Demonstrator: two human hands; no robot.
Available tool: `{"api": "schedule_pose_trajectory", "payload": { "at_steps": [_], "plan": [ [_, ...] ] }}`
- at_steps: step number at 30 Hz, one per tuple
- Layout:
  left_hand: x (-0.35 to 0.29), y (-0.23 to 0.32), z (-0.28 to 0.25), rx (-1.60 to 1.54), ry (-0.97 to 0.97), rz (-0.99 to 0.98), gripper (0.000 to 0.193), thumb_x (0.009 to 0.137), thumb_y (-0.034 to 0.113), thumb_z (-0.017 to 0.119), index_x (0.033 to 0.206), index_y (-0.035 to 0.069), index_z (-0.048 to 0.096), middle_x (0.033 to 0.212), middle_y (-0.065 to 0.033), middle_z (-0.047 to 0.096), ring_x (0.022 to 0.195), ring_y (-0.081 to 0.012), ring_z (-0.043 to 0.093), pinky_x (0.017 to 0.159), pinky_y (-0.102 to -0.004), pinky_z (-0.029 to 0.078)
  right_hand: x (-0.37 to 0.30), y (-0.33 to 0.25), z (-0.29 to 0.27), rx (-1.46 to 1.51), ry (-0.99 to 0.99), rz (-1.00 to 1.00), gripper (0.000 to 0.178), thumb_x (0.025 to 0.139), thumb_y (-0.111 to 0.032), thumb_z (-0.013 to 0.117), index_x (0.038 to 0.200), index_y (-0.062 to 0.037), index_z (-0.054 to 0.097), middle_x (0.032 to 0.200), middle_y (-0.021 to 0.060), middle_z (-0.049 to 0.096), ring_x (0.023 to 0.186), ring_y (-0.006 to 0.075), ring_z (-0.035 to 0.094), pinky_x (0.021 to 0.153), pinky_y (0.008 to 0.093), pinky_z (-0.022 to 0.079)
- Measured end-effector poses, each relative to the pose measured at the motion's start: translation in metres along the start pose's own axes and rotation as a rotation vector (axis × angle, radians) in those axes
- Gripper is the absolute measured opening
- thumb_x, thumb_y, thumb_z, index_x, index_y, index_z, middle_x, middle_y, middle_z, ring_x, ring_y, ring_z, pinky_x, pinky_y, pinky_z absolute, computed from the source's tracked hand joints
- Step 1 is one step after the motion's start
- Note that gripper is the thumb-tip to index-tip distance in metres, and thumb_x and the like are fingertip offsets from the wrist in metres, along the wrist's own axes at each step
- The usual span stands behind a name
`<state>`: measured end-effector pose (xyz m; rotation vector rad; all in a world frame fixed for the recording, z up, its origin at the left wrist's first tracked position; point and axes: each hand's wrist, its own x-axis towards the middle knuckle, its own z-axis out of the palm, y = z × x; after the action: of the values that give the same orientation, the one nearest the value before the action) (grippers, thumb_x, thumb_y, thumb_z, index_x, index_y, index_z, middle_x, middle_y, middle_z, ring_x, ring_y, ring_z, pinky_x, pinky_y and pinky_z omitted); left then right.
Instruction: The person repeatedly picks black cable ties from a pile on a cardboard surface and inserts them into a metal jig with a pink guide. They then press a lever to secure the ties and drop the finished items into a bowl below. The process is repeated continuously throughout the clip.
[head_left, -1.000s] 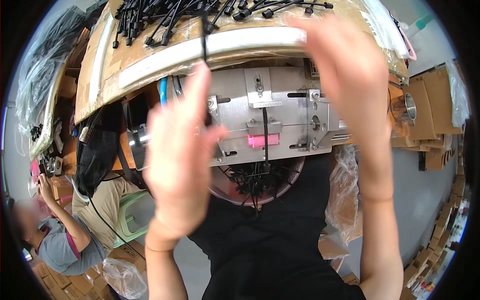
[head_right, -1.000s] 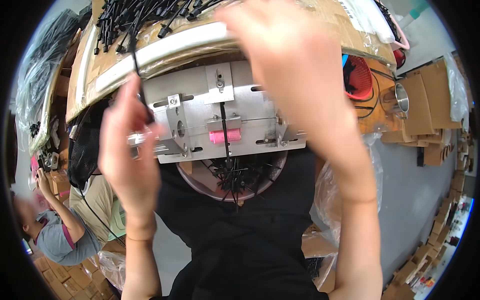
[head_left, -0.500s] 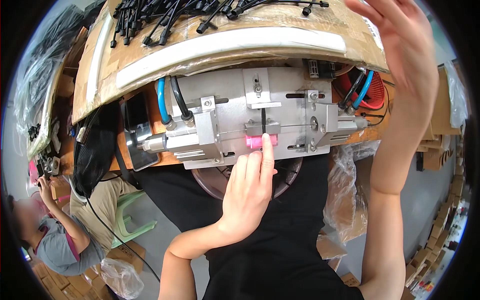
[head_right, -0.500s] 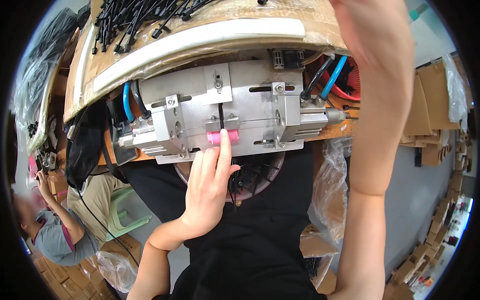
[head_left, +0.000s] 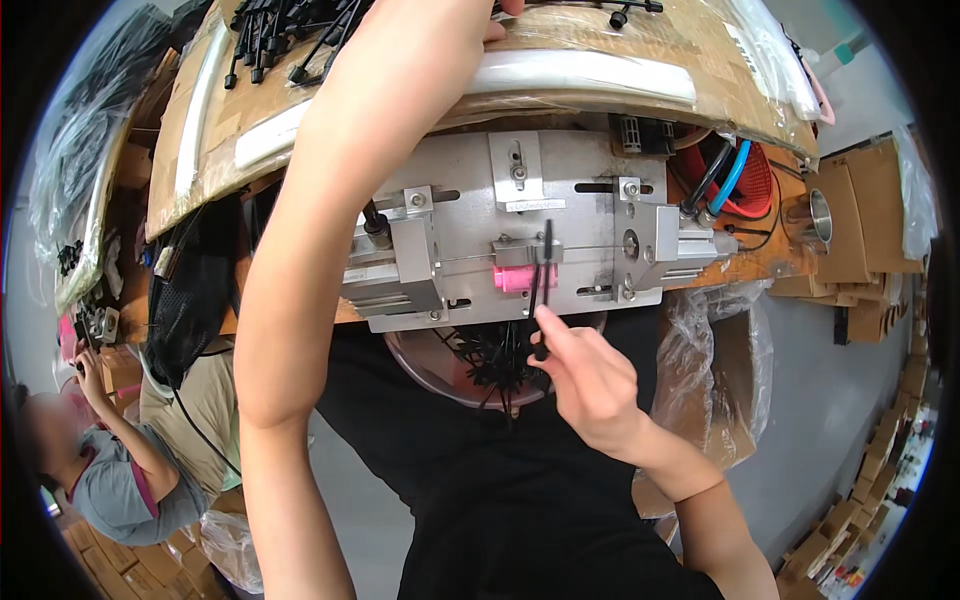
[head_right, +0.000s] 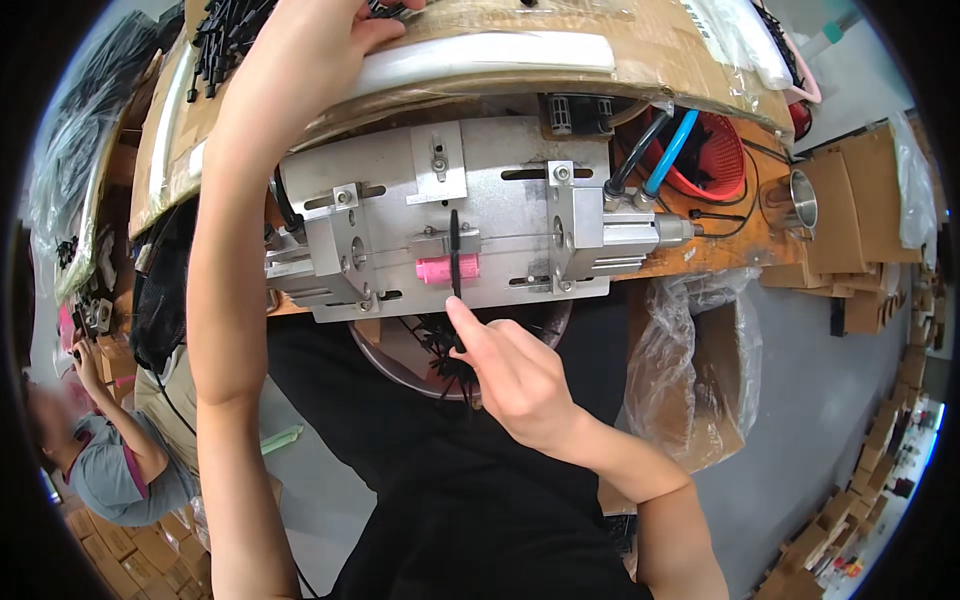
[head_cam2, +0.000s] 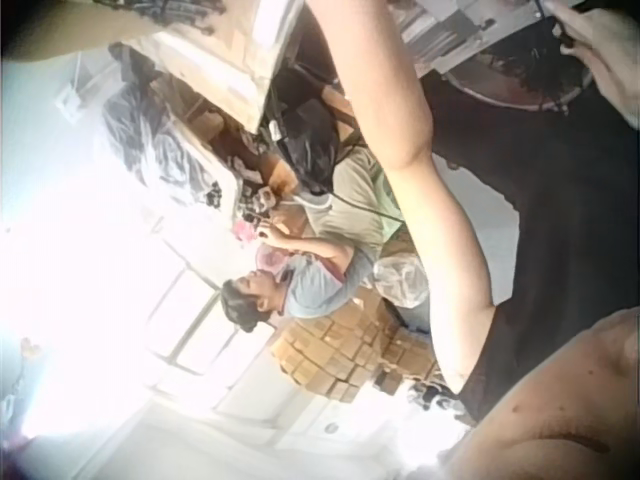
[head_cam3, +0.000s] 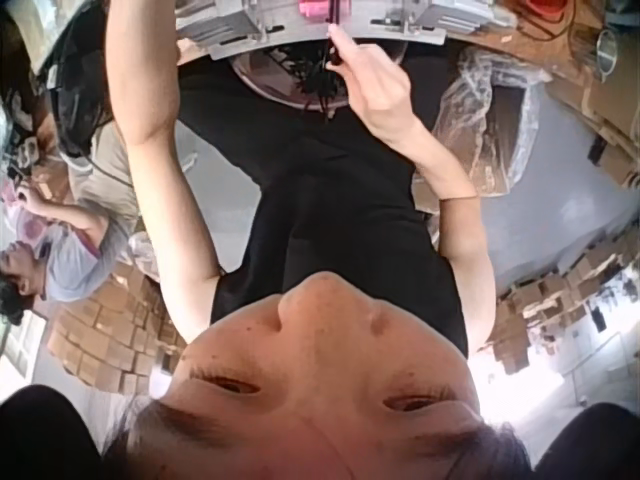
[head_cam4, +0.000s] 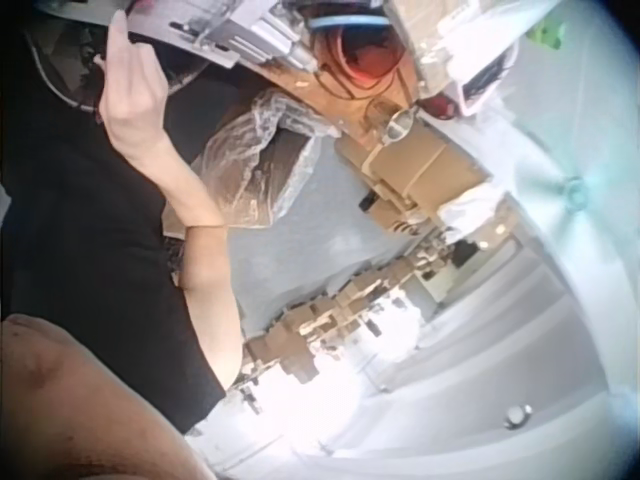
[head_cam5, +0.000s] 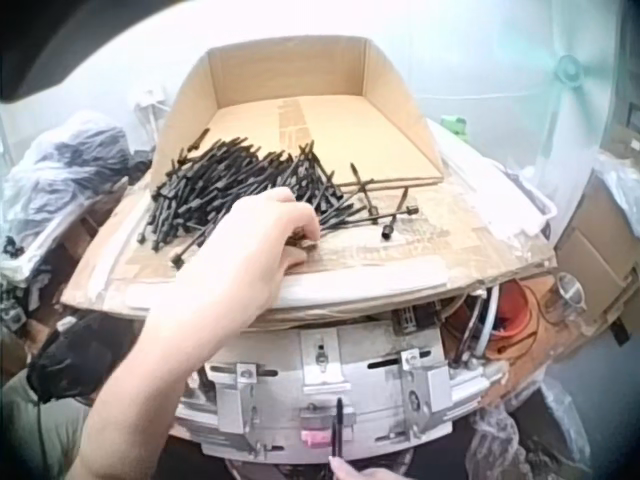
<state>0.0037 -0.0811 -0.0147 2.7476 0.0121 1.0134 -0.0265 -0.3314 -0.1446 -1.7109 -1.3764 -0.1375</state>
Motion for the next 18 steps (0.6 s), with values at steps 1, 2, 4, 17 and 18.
{"api": "schedule_pose_trajectory", "payload": {
  "at_steps": [1, 2, 4, 17, 18],
  "plan": [
    [0.005, -0.004, -0.002, 0.018, -0.109, -0.005, 0.018, 0.077, -0.005, 0.067, 0.095, -0.002, 0.065, 0.087, -0.0165, 0.062, 0.087, -0.0346, 0.062, 0.080, -0.0390, 0.049, -0.003, 0.003, 0.006, -0.002, 0.000, 0.003, 0.061, 0.070, 0.014, 0.071, 0.128, 0.0108, 0.056, 0.082, 0.0108, 0.062, 0.064, 0.0208, 0.055, 0.058, 0.0341, 0.049],
    [0.003, -0.004, -0.004, 0.004, -0.082, -0.003, 0.018, 0.077, -0.005, 0.067, 0.095, -0.002, 0.065, 0.087, -0.0167, 0.062, 0.088, -0.0345, 0.062, 0.080, -0.0389, 0.049, -0.003, 0.004, 0.006, -0.027, -0.034, 0.012, 0.062, 0.069, 0.014, 0.072, 0.128, 0.0105, 0.056, 0.083, 0.0113, 0.064, 0.066, 0.0220, 0.058, 0.060, 0.0339, 0.049],
    [0.000, 0.005, -0.011, -0.058, -0.069, -0.080, 0.019, 0.077, -0.005, 0.067, 0.096, -0.002, 0.066, 0.087, -0.0174, 0.063, 0.088, -0.0346, 0.062, 0.080, -0.0386, 0.049, 0.000, 0.008, 0.007, -0.078, -0.107, 0.037, 0.064, 0.067, 0.015, 0.073, 0.129, 0.0098, 0.056, 0.085, 0.0122, 0.067, 0.071, 0.0243, 0.062, 0.063, 0.0334, 0.050],
    [-0.174, 0.112, 0.011, 0.113, -0.124, -0.214, 0.054, 0.083, 0.014, 0.069, 0.131, -0.007, 0.056, 0.090, -0.0072, 0.053, 0.074, -0.0199, 0.051, 0.068, -0.0319, 0.044, 0.151, 0.062, -0.092, -0.682, 0.206, -0.193, 0.020, 0.091, -0.002, 0.062, 0.111, 0.0015, 0.067, 0.088, 0.0124, 0.069, 0.071, 0.0155, 0.061, 0.066, 0.0272, 0.050],
    [-0.181, 0.119, 0.019, 0.159, -0.157, -0.220, 0.054, 0.084, 0.012, 0.068, 0.133, -0.007, 0.055, 0.090, -0.0067, 0.051, 0.074, -0.0194, 0.050, 0.068, -0.0312, 0.043, 0.181, 0.090, -0.110, -0.815, 0.144, -0.217, 0.022, 0.097, -0.009, 0.060, 0.115, 0.0012, 0.065, 0.094, 0.0079, 0.069, 0.077, 0.0109, 0.059, 0.070, 0.0230, 0.048]
  ]
}}
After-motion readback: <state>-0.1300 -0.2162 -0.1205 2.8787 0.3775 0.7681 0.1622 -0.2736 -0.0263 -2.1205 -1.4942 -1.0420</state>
